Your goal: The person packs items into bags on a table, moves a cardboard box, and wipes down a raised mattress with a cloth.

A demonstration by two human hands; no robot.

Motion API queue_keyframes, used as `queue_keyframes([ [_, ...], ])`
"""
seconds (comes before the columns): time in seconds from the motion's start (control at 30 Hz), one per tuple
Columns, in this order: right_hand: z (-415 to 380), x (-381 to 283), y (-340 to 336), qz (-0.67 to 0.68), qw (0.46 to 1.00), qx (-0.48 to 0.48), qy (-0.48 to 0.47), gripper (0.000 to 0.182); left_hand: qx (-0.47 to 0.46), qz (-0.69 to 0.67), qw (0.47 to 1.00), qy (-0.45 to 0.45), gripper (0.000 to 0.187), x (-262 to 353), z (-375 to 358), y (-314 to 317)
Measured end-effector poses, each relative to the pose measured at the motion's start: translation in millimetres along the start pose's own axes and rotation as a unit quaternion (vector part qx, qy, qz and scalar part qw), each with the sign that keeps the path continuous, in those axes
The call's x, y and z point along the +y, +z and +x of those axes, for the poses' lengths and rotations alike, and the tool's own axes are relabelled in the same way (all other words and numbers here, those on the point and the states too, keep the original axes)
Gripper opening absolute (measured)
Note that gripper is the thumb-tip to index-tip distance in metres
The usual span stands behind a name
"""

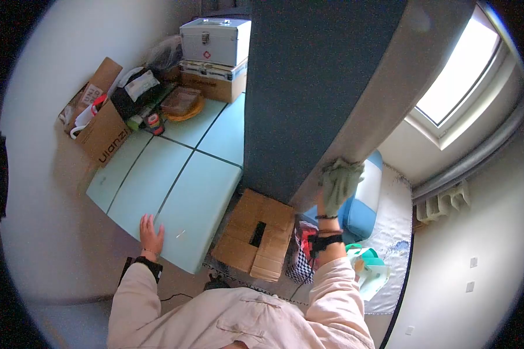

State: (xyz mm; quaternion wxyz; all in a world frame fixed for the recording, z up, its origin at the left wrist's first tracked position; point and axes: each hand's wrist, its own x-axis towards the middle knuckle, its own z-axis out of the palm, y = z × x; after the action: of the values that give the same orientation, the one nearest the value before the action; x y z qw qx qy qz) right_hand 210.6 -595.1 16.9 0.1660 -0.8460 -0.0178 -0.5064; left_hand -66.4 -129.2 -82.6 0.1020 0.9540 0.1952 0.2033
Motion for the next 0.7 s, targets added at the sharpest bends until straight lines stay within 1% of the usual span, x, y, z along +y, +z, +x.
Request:
queue_keyframes([
  [0.03, 18, -10, -5, 0.003, 1.0, -0.001, -0.002, 0.052, -0.005, 0.0, 1.0, -0.002, 0.047, 0, 0, 0],
  [0.07, 41, -22, -10, 0.103, 0.989, -0.018, 0.099, 0.051, -0.011, 0.001, 1.0, -0.003, 0.047, 0, 1, 1],
  [0.1, 56, -30, -14, 0.2, 0.958, -0.036, 0.2, 0.051, -0.012, 0.003, 1.0, -0.006, 0.047, -1, 0, 1],
  [0.13, 65, -30, -16, 0.202, 0.958, -0.039, 0.2, 0.051, -0.016, 0.0, 1.0, -0.004, 0.047, -2, 0, 0],
  [0.2, 80, -26, -15, 0.318, 0.902, -0.115, 0.269, 0.052, -0.02, -0.003, 1.0, -0.004, 0.047, -2, 3, 0],
  [0.23, 72, -44, -19, 0.282, 0.93, -0.013, 0.234, 0.046, -0.025, -0.004, 1.0, -0.004, 0.047, -1, 4, -2],
  [0.27, 47, -32, -6, 0.281, 0.93, -0.014, 0.235, 0.046, -0.031, -0.006, 0.999, -0.004, 0.047, -1, 5, -2],
  [0.3, 10, -11, 16, 0.113, 0.983, -0.032, 0.139, 0.045, -0.033, -0.007, 0.999, -0.003, 0.047, -1, 4, -1],
  [0.37, -26, -7, 32, 0.242, 0.935, -0.006, 0.261, 0.044, -0.02, -0.006, 0.999, 0.029, 0.046, -5, 6, 2],
  [0.47, -78, -23, 38, 0.319, 0.903, 0.034, 0.285, 0.052, -0.034, -0.017, 0.998, 0.052, 0.044, -8, 6, -1],
  [0.5, -105, 1, 53, 0.462, 0.78, 0.042, 0.419, 0.052, -0.049, -0.013, 0.997, 0.059, 0.044, -9, -1, -4],
  [0.57, -92, 4, 41, 0.28, 0.902, -0.003, 0.329, 0.052, -0.03, -0.028, 0.998, 0.044, 0.043, -8, 6, 1],
  [0.6, -84, 5, 34, 0.179, 0.942, -0.009, 0.284, 0.052, -0.033, -0.026, 0.998, 0.054, 0.043, -7, 6, 1],
  [0.63, -69, 13, 27, -0.192, 0.981, -0.007, 0.03, 0.052, -0.028, -0.032, 0.998, 0.045, 0.043, -6, 6, 1],
  [0.67, -30, 15, 20, -0.173, 0.985, 0.011, -0.001, 0.054, -0.029, -0.037, 0.998, 0.038, 0.043, -7, 6, 0],
  [0.7, 19, 3, -3, -0.148, 0.989, 0.0, 0.024, 0.06, -0.047, -0.033, 0.997, 0.056, 0.043, -8, 5, -1],
])
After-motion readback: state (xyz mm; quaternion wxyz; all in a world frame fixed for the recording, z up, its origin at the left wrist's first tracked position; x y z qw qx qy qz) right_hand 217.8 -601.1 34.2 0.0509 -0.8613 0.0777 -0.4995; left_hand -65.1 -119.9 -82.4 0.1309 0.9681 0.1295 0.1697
